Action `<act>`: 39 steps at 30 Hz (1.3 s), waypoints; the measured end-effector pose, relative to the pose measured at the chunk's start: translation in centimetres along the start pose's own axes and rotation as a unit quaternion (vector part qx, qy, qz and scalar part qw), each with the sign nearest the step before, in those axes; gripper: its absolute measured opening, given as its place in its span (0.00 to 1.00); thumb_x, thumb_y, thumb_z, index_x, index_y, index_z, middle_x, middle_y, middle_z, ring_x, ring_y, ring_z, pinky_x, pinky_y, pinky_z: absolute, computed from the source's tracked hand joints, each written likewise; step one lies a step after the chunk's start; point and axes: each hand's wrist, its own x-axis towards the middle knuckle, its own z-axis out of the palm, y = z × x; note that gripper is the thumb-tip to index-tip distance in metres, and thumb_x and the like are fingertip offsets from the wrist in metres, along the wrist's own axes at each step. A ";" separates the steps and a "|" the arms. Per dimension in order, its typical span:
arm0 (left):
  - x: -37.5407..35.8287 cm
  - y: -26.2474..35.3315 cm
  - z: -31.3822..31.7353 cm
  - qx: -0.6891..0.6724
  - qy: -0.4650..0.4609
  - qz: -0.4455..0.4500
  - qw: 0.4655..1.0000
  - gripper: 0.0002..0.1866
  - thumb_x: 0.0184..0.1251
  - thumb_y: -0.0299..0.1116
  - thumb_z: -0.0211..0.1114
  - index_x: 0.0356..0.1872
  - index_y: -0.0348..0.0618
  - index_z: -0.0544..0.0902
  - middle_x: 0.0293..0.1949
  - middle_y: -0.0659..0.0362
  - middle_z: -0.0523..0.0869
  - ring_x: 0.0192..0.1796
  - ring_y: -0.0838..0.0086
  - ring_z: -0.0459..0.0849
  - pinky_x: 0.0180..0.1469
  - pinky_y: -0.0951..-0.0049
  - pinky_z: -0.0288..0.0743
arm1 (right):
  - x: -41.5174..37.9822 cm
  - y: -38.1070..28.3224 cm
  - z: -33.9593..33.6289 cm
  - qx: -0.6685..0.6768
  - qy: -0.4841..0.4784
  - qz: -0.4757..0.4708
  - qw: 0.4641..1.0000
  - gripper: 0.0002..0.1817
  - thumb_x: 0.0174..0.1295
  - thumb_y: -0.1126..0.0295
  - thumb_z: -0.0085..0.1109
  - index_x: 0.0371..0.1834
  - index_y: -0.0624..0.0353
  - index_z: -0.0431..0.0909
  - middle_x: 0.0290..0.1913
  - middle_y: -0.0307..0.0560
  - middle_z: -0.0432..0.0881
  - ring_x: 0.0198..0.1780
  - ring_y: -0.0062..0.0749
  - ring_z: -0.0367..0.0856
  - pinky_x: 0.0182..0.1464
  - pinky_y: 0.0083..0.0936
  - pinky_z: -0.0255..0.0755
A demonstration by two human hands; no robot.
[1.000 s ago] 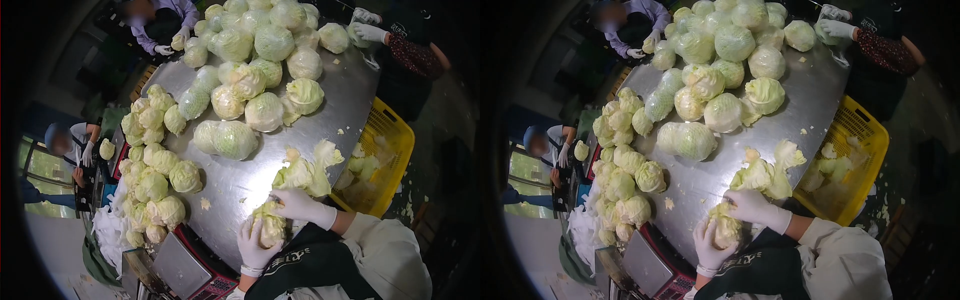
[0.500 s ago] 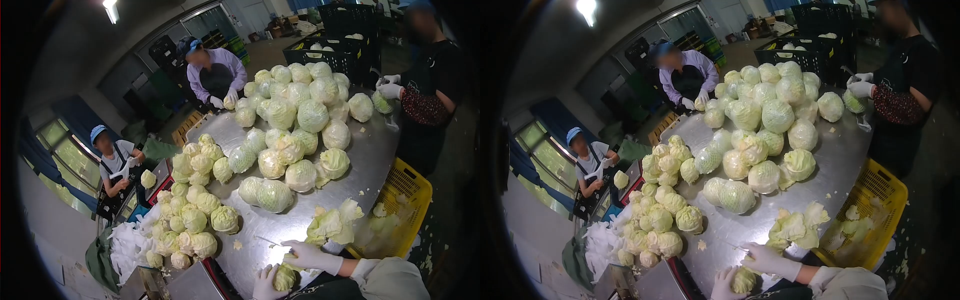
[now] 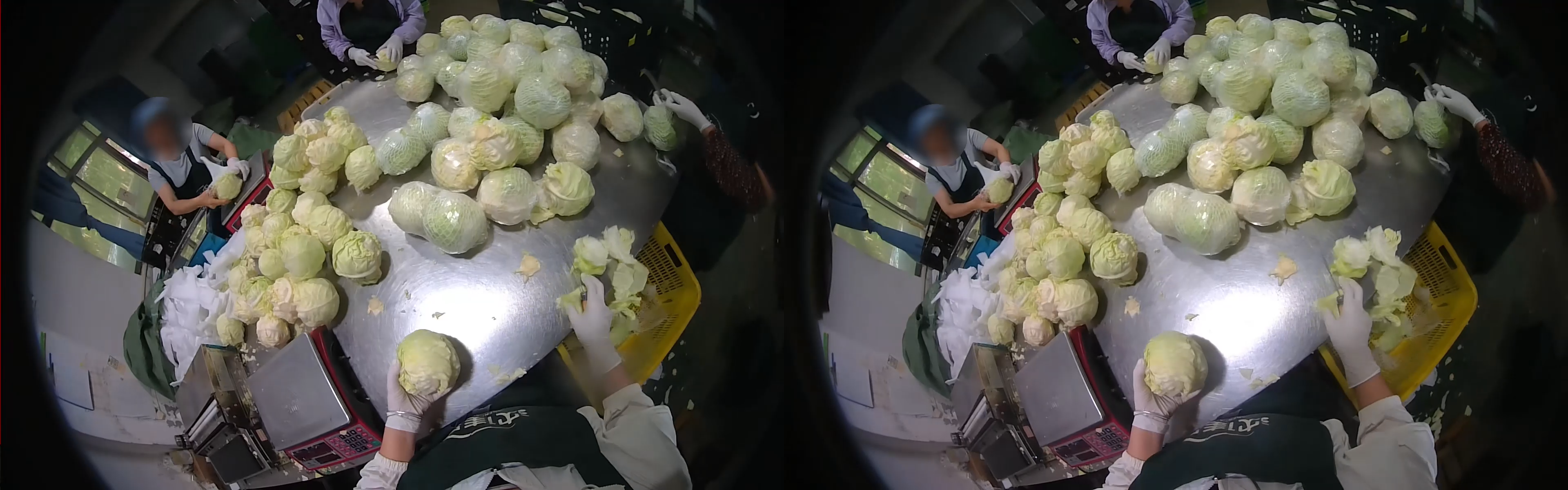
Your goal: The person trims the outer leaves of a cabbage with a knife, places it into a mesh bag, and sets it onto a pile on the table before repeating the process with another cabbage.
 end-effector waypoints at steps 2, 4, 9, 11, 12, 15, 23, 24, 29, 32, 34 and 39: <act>0.8 -0.8 2.5 -0.062 0.002 -0.079 0.995 0.43 0.65 0.63 0.64 0.76 0.53 0.65 0.72 0.47 0.71 0.70 0.43 0.75 0.61 0.26 0.74 | -0.3 -3.3 -1.6 0.041 0.087 -0.095 0.991 0.28 0.56 0.69 0.68 0.62 0.56 0.76 0.55 0.50 0.79 0.43 0.45 0.84 0.42 0.33 0.79; 1.7 -2.1 4.2 -0.054 0.005 -0.103 0.993 0.44 0.65 0.67 0.61 0.76 0.54 0.65 0.73 0.47 0.70 0.70 0.42 0.74 0.60 0.25 0.74 | -2.0 -5.9 -1.5 0.168 -0.132 0.014 0.977 0.26 0.58 0.67 0.71 0.61 0.56 0.80 0.48 0.49 0.85 0.42 0.35 0.86 0.45 0.27 0.80; 3.6 -5.2 4.3 0.097 0.010 -0.089 0.991 0.42 0.68 0.68 0.56 0.75 0.50 0.67 0.70 0.48 0.74 0.70 0.49 0.75 0.59 0.34 0.79 | -3.7 -13.8 -1.8 0.165 -0.284 -0.148 0.933 0.28 0.55 0.50 0.77 0.55 0.52 0.83 0.46 0.49 0.85 0.45 0.44 0.87 0.49 0.34 0.81; 3.2 -5.7 4.9 0.113 0.013 -0.068 0.991 0.41 0.69 0.65 0.57 0.75 0.48 0.67 0.70 0.48 0.75 0.70 0.51 0.76 0.60 0.38 0.80 | -3.6 -13.0 -0.3 0.136 -0.271 -0.161 0.939 0.27 0.55 0.50 0.76 0.53 0.52 0.84 0.43 0.48 0.86 0.43 0.44 0.87 0.47 0.34 0.81; 3.1 -5.7 5.1 0.125 0.017 -0.039 0.991 0.40 0.70 0.62 0.59 0.75 0.47 0.67 0.70 0.48 0.75 0.70 0.53 0.77 0.61 0.42 0.81 | -3.3 -12.2 0.6 0.149 -0.294 -0.159 0.931 0.24 0.57 0.51 0.75 0.52 0.54 0.84 0.39 0.48 0.85 0.40 0.41 0.87 0.44 0.33 0.81; 3.4 -5.8 4.2 0.114 -0.018 0.069 0.991 0.40 0.69 0.55 0.63 0.76 0.45 0.65 0.70 0.48 0.75 0.70 0.54 0.77 0.66 0.48 0.78 | -1.8 -11.8 -0.6 0.183 -0.338 -0.108 0.917 0.20 0.60 0.57 0.71 0.49 0.58 0.84 0.32 0.46 0.84 0.35 0.34 0.86 0.39 0.30 0.79; 1.8 -2.2 3.7 -0.035 -0.073 -0.065 0.995 0.47 0.65 0.68 0.47 0.78 0.46 0.62 0.73 0.41 0.69 0.72 0.39 0.70 0.69 0.35 0.70 | 3.3 -3.1 -2.4 0.261 -0.050 0.114 0.957 0.08 0.62 0.73 0.65 0.40 0.67 0.82 0.30 0.44 0.83 0.36 0.24 0.84 0.37 0.26 0.76; 2.0 -2.0 3.5 -0.037 -0.070 -0.055 0.995 0.47 0.65 0.68 0.47 0.78 0.46 0.62 0.73 0.41 0.69 0.72 0.39 0.70 0.69 0.35 0.70 | 3.5 -3.1 -2.8 0.168 0.010 0.040 0.985 0.16 0.59 0.71 0.68 0.49 0.64 0.81 0.42 0.51 0.86 0.44 0.34 0.87 0.47 0.31 0.79; 2.7 -1.9 3.8 -0.061 -0.107 -0.071 0.990 0.46 0.67 0.65 0.50 0.78 0.44 0.63 0.74 0.42 0.68 0.73 0.40 0.70 0.70 0.36 0.69 | 0.8 -12.2 -5.4 0.252 -0.202 -0.121 0.939 0.33 0.54 0.64 0.76 0.65 0.57 0.77 0.53 0.51 0.86 0.50 0.39 0.87 0.53 0.32 0.79; 3.0 -1.9 4.4 0.013 -0.068 -0.019 0.997 0.43 0.69 0.62 0.52 0.77 0.41 0.65 0.74 0.43 0.70 0.73 0.48 0.72 0.72 0.41 0.69 | -0.1 -15.8 -4.8 0.235 -0.340 -0.157 0.897 0.28 0.58 0.65 0.74 0.63 0.56 0.80 0.46 0.45 0.86 0.45 0.33 0.86 0.50 0.29 0.79; 2.8 -1.8 3.9 0.067 -0.075 -0.038 0.994 0.42 0.70 0.62 0.50 0.76 0.41 0.66 0.72 0.44 0.73 0.71 0.49 0.75 0.73 0.44 0.70 | 0.3 -15.2 -3.7 0.195 -0.398 -0.198 0.874 0.25 0.60 0.68 0.73 0.62 0.58 0.81 0.41 0.42 0.87 0.43 0.28 0.84 0.48 0.26 0.78; 2.5 -1.4 3.5 -0.109 -0.155 -0.090 0.978 0.41 0.72 0.62 0.48 0.75 0.40 0.67 0.71 0.45 0.75 0.70 0.48 0.76 0.72 0.44 0.71 | 4.6 -10.7 -3.2 0.193 -0.207 0.012 0.959 0.24 0.60 0.64 0.72 0.61 0.50 0.81 0.44 0.44 0.86 0.39 0.31 0.88 0.44 0.27 0.80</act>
